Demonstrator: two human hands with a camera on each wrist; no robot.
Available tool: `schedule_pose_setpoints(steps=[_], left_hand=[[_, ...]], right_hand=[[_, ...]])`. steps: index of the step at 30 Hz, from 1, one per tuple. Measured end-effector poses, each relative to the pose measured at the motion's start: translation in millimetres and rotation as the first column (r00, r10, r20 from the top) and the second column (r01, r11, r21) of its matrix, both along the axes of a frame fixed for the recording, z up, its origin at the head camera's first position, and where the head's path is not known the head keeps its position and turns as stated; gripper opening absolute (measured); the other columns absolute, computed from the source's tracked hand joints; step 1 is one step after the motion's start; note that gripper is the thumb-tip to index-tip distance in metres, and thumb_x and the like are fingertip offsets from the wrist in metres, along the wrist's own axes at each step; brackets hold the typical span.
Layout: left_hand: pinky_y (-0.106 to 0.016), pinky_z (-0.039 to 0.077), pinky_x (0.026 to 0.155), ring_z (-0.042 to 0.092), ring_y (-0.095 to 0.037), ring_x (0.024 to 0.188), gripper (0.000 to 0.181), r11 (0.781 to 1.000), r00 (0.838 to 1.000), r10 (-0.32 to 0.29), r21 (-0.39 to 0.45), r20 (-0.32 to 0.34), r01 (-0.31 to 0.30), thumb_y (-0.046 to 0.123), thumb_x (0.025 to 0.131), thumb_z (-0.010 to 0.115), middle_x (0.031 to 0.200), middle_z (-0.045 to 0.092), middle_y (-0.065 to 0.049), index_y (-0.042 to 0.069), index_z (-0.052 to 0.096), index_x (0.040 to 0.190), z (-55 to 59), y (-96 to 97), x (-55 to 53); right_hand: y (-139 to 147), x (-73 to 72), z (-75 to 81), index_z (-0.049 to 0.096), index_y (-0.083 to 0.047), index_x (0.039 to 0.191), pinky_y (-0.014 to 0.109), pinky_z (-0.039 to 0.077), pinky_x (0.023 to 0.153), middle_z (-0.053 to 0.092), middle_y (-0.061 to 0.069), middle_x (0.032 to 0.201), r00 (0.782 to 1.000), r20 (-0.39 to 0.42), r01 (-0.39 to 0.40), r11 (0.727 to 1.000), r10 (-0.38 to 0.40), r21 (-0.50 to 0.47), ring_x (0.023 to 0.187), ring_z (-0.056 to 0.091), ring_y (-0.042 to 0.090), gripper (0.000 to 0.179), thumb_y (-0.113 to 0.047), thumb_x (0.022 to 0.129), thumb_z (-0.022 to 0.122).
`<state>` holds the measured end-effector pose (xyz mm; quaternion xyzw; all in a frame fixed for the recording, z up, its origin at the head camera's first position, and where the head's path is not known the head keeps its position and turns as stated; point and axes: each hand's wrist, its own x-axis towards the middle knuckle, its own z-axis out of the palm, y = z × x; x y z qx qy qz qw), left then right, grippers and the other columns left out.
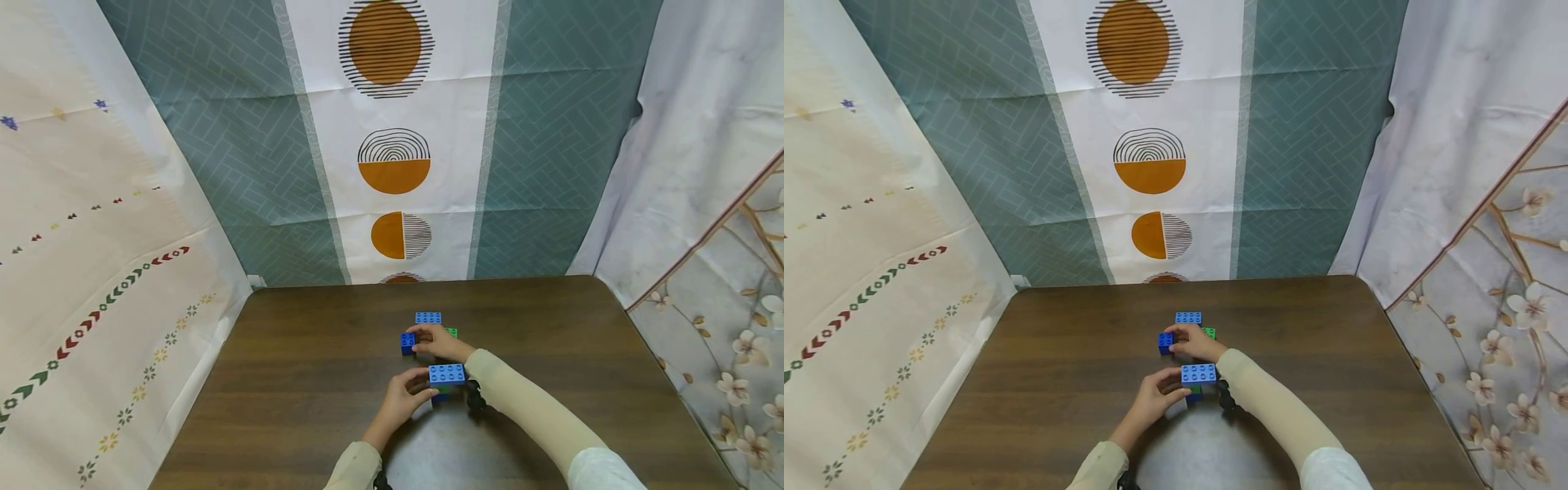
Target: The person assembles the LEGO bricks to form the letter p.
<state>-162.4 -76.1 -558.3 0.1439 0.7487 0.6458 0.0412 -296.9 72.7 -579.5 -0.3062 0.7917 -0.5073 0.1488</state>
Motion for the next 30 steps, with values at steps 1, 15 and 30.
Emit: schedule_pose_setpoints(steps=[1,15,30], left_hand=[[-0.047,0.051,0.092,0.060,-0.040,0.109,0.031,1.000,1.000,-0.004,0.001,-0.004,0.004,-0.004,0.085,0.070,0.113,0.065,-0.024,-0.008,0.063,0.115,0.2,0.2,0.1],[-0.046,0.051,0.092,0.058,-0.043,0.111,0.033,1.000,1.000,-0.021,0.018,-0.002,0.021,-0.004,0.085,0.069,0.115,0.063,-0.027,-0.008,0.062,0.117,-6.6,-0.3,-3.0],[-0.036,0.053,0.092,0.061,-0.031,0.112,0.034,1.000,1.000,-0.015,-0.013,0.015,0.015,0.007,0.086,0.072,0.117,0.065,-0.017,0.001,0.064,0.119,-27.7,-2.7,-10.9]], right_hand=[[0.6,-0.2,0.5,0.052,0.010,0.129,0.051,0.047,0.097,0.055,0.027,0.127,1.000,0.007,0.002,1.000,-0.002,-0.001,0.118,0.053,0.041,0.039,0.002,0.092,0.061],[17.6,-4.4,23.1,0.055,0.003,0.129,0.041,0.051,0.096,0.058,0.022,0.126,1.000,0.027,0.004,0.999,-0.003,-0.047,0.116,0.057,0.035,0.040,-0.006,0.091,0.066],[32.8,7.3,42.1,0.053,0.000,0.134,0.042,0.051,0.095,0.057,0.018,0.130,0.998,0.063,0.005,0.999,-0.002,-0.047,0.117,0.057,0.031,0.043,-0.012,0.094,0.063]])
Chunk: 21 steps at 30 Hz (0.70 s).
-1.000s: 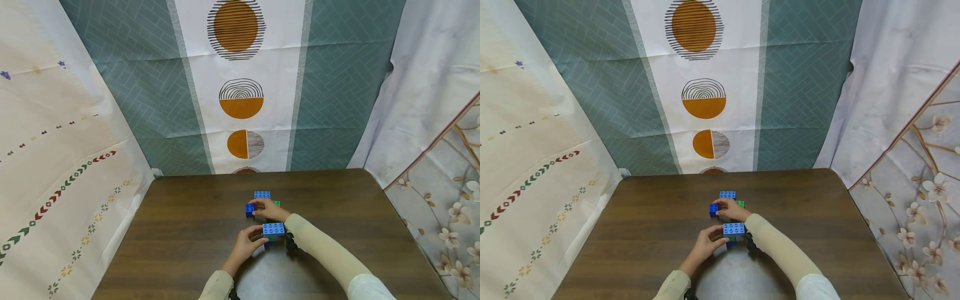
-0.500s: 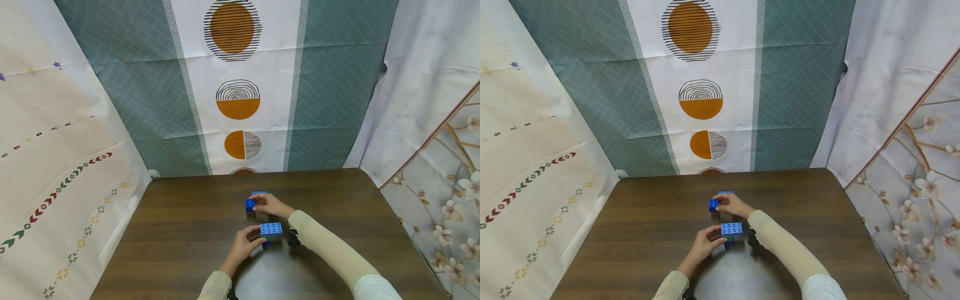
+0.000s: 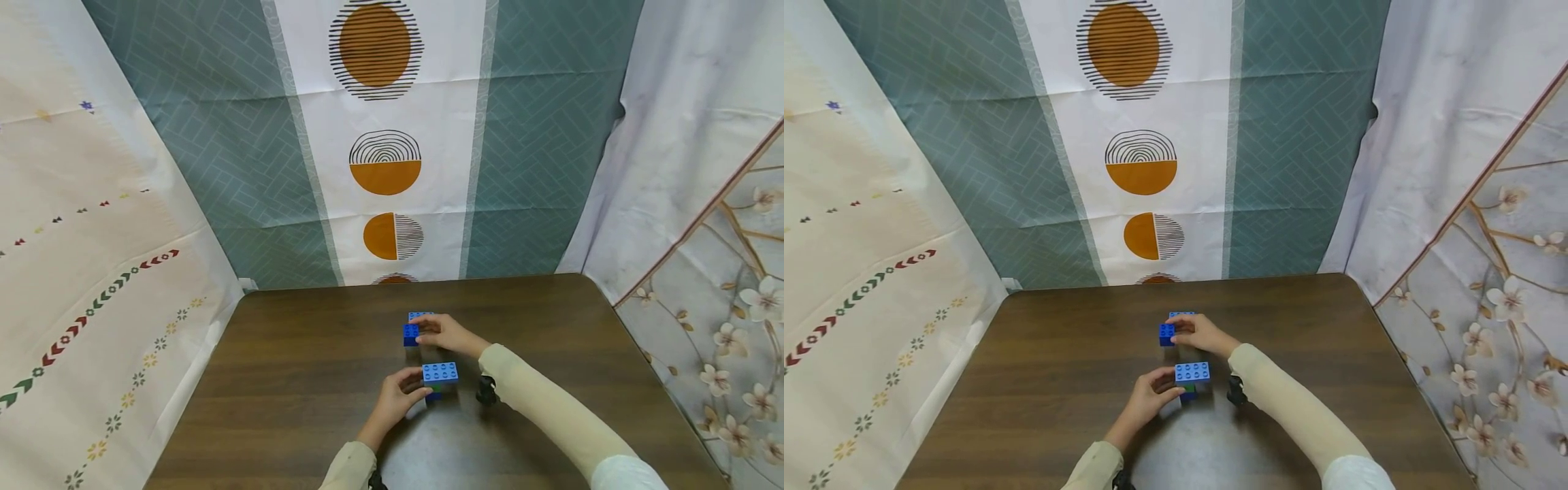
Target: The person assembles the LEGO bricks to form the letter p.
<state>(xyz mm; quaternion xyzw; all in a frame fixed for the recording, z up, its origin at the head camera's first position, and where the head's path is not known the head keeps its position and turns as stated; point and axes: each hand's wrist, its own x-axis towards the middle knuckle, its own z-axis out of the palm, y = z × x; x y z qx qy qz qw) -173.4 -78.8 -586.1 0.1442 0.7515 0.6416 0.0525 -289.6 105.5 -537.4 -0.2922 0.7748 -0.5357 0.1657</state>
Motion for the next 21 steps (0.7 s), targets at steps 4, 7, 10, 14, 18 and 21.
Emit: schedule_pose_setpoints(steps=[4,7,10,14,18,21], left_hand=[[-0.038,0.053,0.092,0.061,-0.031,0.112,0.034,1.000,1.000,0.000,0.002,0.009,0.000,0.005,0.086,0.071,0.117,0.065,-0.017,0.001,0.064,0.119,0.7,0.1,-0.6],[-0.033,0.053,0.091,0.061,-0.029,0.111,0.034,1.000,1.000,0.001,-0.005,0.011,-0.001,0.008,0.086,0.072,0.117,0.066,-0.014,0.004,0.064,0.119,-3.2,-0.3,-2.1],[-0.033,0.053,0.091,0.061,-0.029,0.111,0.034,1.000,1.000,-0.001,-0.004,0.004,0.001,0.009,0.086,0.072,0.116,0.066,-0.015,0.003,0.065,0.119,-4.2,-0.5,-2.4],[-0.033,0.053,0.091,0.062,-0.030,0.111,0.035,1.000,1.000,0.003,-0.005,0.002,-0.003,0.010,0.086,0.073,0.116,0.066,-0.015,0.003,0.065,0.119,-4.5,-0.6,-2.4],[-0.033,0.053,0.091,0.062,-0.029,0.111,0.036,1.000,1.000,0.010,-0.012,0.014,-0.010,0.010,0.085,0.073,0.116,0.066,-0.015,0.003,0.065,0.119,-4.5,-0.4,-2.0],[-0.032,0.053,0.091,0.062,-0.029,0.111,0.036,1.000,1.000,0.013,-0.016,0.016,-0.012,0.011,0.085,0.073,0.116,0.066,-0.015,0.003,0.065,0.119,-4.5,-0.2,-1.9]], right_hand=[[4.0,3.7,5.9,0.054,-0.003,0.134,0.042,0.052,0.095,0.056,0.019,0.130,1.000,0.004,0.014,1.000,-0.014,-0.019,0.117,0.056,0.033,0.042,-0.012,0.094,0.064],[7.6,5.0,6.8,0.053,-0.004,0.135,0.041,0.052,0.094,0.056,0.019,0.131,1.000,0.001,0.018,1.000,-0.018,-0.024,0.118,0.055,0.033,0.044,-0.014,0.094,0.065],[10.7,7.6,9.1,0.053,-0.003,0.135,0.042,0.052,0.095,0.055,0.019,0.131,1.000,-0.007,0.019,1.000,-0.019,-0.025,0.118,0.055,0.033,0.045,-0.015,0.093,0.065],[15.3,12.1,12.3,0.054,-0.005,0.134,0.040,0.052,0.095,0.056,0.017,0.132,1.000,-0.005,0.030,0.999,-0.030,-0.011,0.118,0.056,0.031,0.044,-0.017,0.093,0.065],[19.7,17.3,16.6,0.055,-0.007,0.134,0.040,0.051,0.096,0.057,0.015,0.132,0.999,-0.005,0.036,0.999,-0.036,-0.005,0.118,0.055,0.030,0.044,-0.019,0.093,0.066],[22.6,20.9,19.7,0.055,-0.007,0.133,0.041,0.051,0.096,0.057,0.015,0.131,0.999,-0.022,0.034,0.999,-0.034,-0.006,0.118,0.055,0.031,0.043,-0.019,0.093,0.065]])
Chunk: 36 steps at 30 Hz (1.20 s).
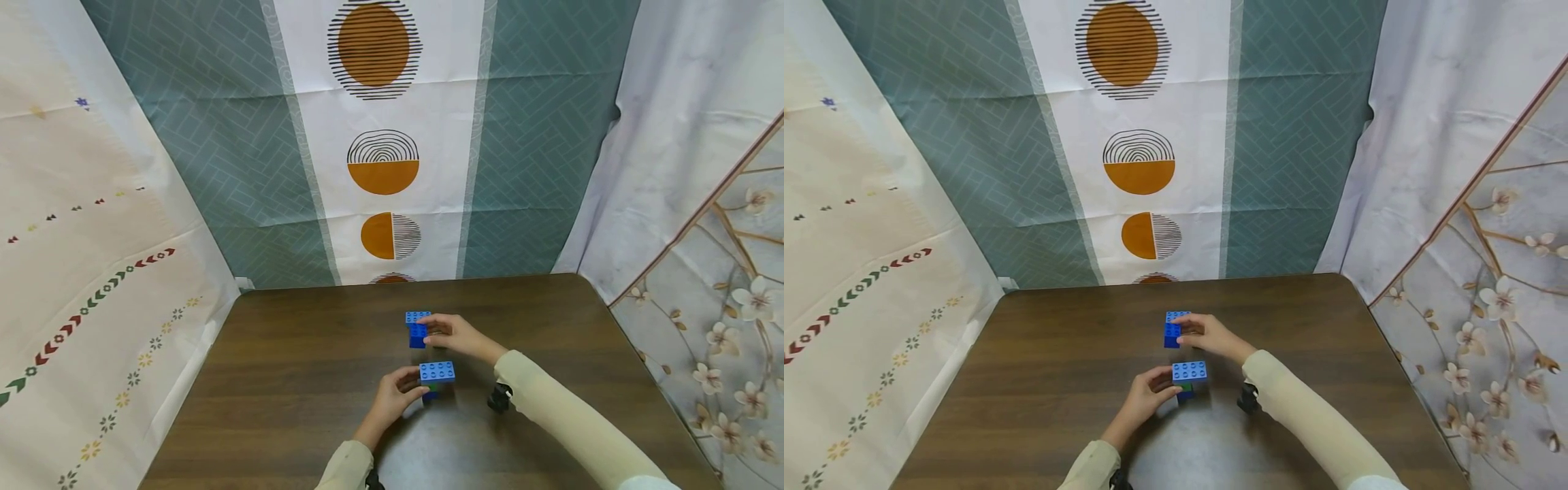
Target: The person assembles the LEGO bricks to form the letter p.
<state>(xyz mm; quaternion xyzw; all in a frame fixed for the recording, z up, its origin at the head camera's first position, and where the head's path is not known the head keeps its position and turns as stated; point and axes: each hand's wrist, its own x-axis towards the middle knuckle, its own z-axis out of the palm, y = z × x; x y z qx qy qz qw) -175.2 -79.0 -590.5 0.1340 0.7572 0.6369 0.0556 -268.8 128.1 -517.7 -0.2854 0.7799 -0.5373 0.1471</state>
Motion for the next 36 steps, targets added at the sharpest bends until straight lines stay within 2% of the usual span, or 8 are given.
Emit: schedule_pose_setpoints(steps=[11,16,21,23,30,33,36], left_hand=[[-0.034,0.054,0.090,0.063,-0.031,0.108,0.036,1.000,0.999,-0.003,0.004,-0.039,0.003,0.010,0.085,0.073,0.115,0.066,-0.018,-0.001,0.064,0.118,0.0,-0.6,-2.3],[-0.033,0.053,0.091,0.063,-0.028,0.109,0.034,1.000,1.000,-0.003,-0.007,-0.028,0.002,0.012,0.085,0.074,0.114,0.067,-0.014,0.003,0.066,0.117,-0.1,-0.7,-2.2],[-0.033,0.053,0.092,0.062,-0.029,0.111,0.033,1.000,0.999,-0.014,0.011,-0.036,0.014,0.007,0.086,0.072,0.116,0.066,-0.015,0.003,0.065,0.118,0.6,0.3,-1.6],[-0.034,0.053,0.092,0.061,-0.031,0.111,0.034,1.000,0.999,-0.018,0.019,-0.046,0.019,0.004,0.086,0.071,0.117,0.065,-0.016,0.001,0.064,0.119,2.8,1.2,-0.8],[-0.039,0.054,0.090,0.062,-0.039,0.107,0.031,0.999,0.994,-0.037,0.022,-0.099,0.039,-0.003,0.086,0.069,0.113,0.064,-0.026,-0.009,0.062,0.116,26.0,2.2,8.2],[-0.036,0.054,0.089,0.062,-0.038,0.108,0.032,1.000,0.996,-0.027,0.011,-0.080,0.028,-0.003,0.086,0.069,0.113,0.065,-0.024,-0.007,0.063,0.116,23.1,2.4,7.3],[-0.034,0.055,0.089,0.063,-0.035,0.108,0.032,1.000,0.996,-0.021,0.015,-0.084,0.023,-0.001,0.086,0.069,0.113,0.065,-0.022,-0.005,0.063,0.117,11.1,2.4,3.2]], right_hand=[[4.6,19.5,16.8,0.053,0.002,0.132,0.046,0.050,0.096,0.057,0.021,0.129,1.000,-0.016,0.001,1.000,-0.002,-0.017,0.117,0.055,0.037,0.042,-0.009,0.093,0.063],[10.2,25.1,15.4,0.054,-0.004,0.133,0.041,0.052,0.094,0.058,0.016,0.129,0.999,0.032,0.007,1.000,-0.007,-0.003,0.117,0.055,0.032,0.042,-0.012,0.093,0.064],[15.6,30.2,12.3,0.054,-0.006,0.133,0.039,0.052,0.094,0.056,0.014,0.131,0.998,0.065,-0.014,0.999,0.017,-0.045,0.118,0.055,0.031,0.042,-0.015,0.093,0.065],[17.2,32.6,11.6,0.054,-0.006,0.133,0.039,0.052,0.094,0.056,0.015,0.131,0.998,0.057,-0.028,0.998,0.031,-0.061,0.118,0.055,0.032,0.042,-0.014,0.093,0.065],[20.4,42.0,12.8,0.055,-0.005,0.132,0.032,0.051,0.095,0.059,0.015,0.128,0.998,0.033,-0.049,0.997,0.051,-0.054,0.115,0.058,0.029,0.042,-0.014,0.092,0.066],[21.5,46.0,13.4,0.055,-0.004,0.132,0.031,0.051,0.095,0.060,0.015,0.127,0.997,0.035,-0.063,0.996,0.065,-0.063,0.115,0.059,0.029,0.042,-0.014,0.092,0.066],[22.9,49.5,11.9,0.055,-0.002,0.131,0.030,0.051,0.095,0.060,0.017,0.125,0.996,0.027,-0.077,0.994,0.080,-0.077,0.113,0.060,0.030,0.042,-0.013,0.092,0.066]])
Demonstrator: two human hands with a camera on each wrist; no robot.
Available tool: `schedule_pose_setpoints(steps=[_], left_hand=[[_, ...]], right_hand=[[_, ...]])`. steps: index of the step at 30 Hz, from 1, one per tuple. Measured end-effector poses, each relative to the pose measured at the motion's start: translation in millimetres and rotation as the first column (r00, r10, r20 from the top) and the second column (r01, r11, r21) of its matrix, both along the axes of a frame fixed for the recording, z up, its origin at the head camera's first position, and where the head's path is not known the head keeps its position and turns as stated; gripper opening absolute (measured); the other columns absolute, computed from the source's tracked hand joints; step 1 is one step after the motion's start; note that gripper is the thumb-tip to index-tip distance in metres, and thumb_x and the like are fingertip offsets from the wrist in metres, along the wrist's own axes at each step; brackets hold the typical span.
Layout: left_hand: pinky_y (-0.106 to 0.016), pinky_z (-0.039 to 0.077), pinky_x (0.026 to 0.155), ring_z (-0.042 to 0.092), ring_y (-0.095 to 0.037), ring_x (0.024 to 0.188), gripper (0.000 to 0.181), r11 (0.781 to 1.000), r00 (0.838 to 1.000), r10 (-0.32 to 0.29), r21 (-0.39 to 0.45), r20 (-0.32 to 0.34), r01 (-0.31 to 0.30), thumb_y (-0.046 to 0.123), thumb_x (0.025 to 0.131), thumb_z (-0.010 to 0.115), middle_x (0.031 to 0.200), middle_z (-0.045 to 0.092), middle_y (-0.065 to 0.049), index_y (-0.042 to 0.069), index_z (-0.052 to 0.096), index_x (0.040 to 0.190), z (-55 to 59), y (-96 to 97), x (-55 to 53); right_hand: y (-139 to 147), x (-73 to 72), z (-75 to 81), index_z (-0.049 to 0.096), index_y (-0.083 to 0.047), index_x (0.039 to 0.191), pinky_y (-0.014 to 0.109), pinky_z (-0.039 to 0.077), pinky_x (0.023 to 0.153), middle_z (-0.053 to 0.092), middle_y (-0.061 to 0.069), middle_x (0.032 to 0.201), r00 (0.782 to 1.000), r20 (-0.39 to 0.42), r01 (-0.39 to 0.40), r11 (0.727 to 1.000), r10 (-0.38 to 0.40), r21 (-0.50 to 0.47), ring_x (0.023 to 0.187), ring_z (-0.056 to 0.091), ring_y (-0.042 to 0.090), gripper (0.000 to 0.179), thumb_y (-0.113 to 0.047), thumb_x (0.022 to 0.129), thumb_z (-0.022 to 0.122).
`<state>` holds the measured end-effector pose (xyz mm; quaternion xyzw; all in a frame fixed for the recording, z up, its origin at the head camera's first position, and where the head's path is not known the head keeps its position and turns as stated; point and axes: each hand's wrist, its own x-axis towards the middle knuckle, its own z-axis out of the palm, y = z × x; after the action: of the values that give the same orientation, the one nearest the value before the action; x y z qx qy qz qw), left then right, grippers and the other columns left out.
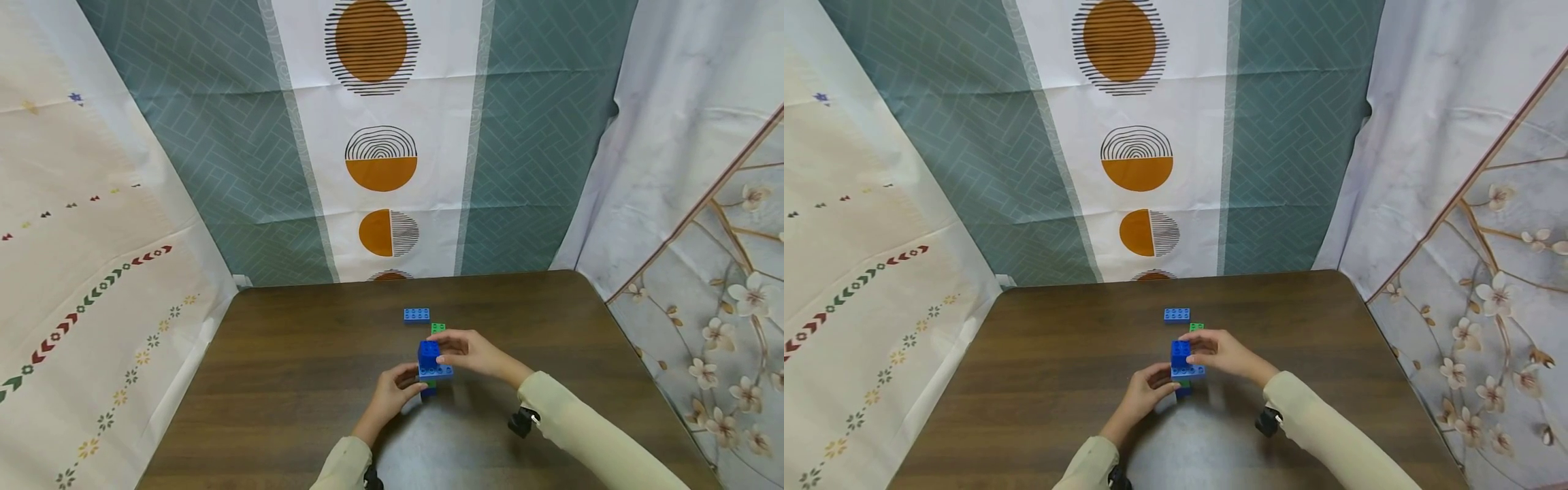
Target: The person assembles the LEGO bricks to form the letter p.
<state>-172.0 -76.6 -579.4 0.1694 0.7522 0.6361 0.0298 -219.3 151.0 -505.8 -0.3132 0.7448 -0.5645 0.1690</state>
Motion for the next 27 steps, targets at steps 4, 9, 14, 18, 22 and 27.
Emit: schedule_pose_setpoints(steps=[4,9,14,18,22,27], left_hand=[[-0.032,0.054,0.089,0.063,-0.031,0.108,0.032,1.000,1.000,-0.007,0.020,-0.008,0.007,0.003,0.086,0.070,0.113,0.066,-0.020,-0.003,0.064,0.117,-12.7,-1.6,-4.2],[-0.034,0.054,0.090,0.062,-0.036,0.109,0.031,1.000,1.000,-0.013,0.024,0.024,0.012,-0.001,0.086,0.069,0.113,0.065,-0.023,-0.005,0.063,0.116,12.0,-1.4,4.8],[-0.039,0.054,0.089,0.062,-0.039,0.107,0.030,1.000,1.000,-0.020,0.004,0.011,0.020,-0.004,0.086,0.069,0.111,0.065,-0.026,-0.008,0.063,0.115,21.6,-1.1,7.6],[-0.037,0.054,0.090,0.062,-0.037,0.108,0.031,1.000,1.000,-0.012,0.003,0.020,0.012,-0.003,0.086,0.069,0.113,0.065,-0.023,-0.005,0.063,0.116,7.3,-0.7,2.4],[-0.033,0.053,0.091,0.062,-0.032,0.110,0.033,1.000,0.999,-0.002,0.005,0.039,0.002,0.001,0.086,0.070,0.115,0.066,-0.018,-0.001,0.064,0.118,-7.8,-1.0,-3.5],[-0.032,0.054,0.090,0.063,-0.030,0.109,0.033,1.000,1.000,-0.006,0.012,0.018,0.006,0.002,0.086,0.070,0.114,0.066,-0.018,-0.001,0.064,0.118,-10.1,-1.6,-4.7]], right_hand=[[1.3,2.0,-5.2,0.055,-0.001,0.130,0.029,0.050,0.096,0.061,0.017,0.124,1.000,-0.006,-0.022,0.999,0.022,-0.022,0.112,0.060,0.028,0.041,-0.011,0.092,0.066],[1.7,2.7,-9.1,0.056,-0.003,0.129,0.030,0.051,0.095,0.062,0.014,0.122,0.999,-0.013,-0.033,0.999,0.032,-0.020,0.111,0.061,0.025,0.041,-0.012,0.091,0.067],[0.7,4.2,-8.9,0.056,-0.002,0.129,0.042,0.050,0.096,0.062,0.015,0.122,0.999,-0.042,-0.033,0.999,0.033,-0.004,0.111,0.061,0.025,0.040,-0.012,0.091,0.067],[-0.7,5.1,-8.7,0.056,-0.002,0.129,0.048,0.048,0.098,0.062,0.015,0.123,0.998,-0.044,-0.032,0.999,0.032,0.003,0.112,0.061,0.026,0.040,-0.011,0.091,0.067],[-1.7,5.8,-8.5,0.057,-0.004,0.130,0.046,0.048,0.098,0.063,0.013,0.123,0.998,-0.061,-0.026,0.999,0.027,0.021,0.112,0.061,0.025,0.041,-0.012,0.091,0.067],[-2.7,6.9,-9.0,0.059,-0.007,0.130,0.041,0.050,0.097,0.063,0.010,0.123,0.994,-0.107,-0.013,0.999,0.018,0.046,0.108,0.062,0.020,0.040,-0.016,0.091,0.067]])
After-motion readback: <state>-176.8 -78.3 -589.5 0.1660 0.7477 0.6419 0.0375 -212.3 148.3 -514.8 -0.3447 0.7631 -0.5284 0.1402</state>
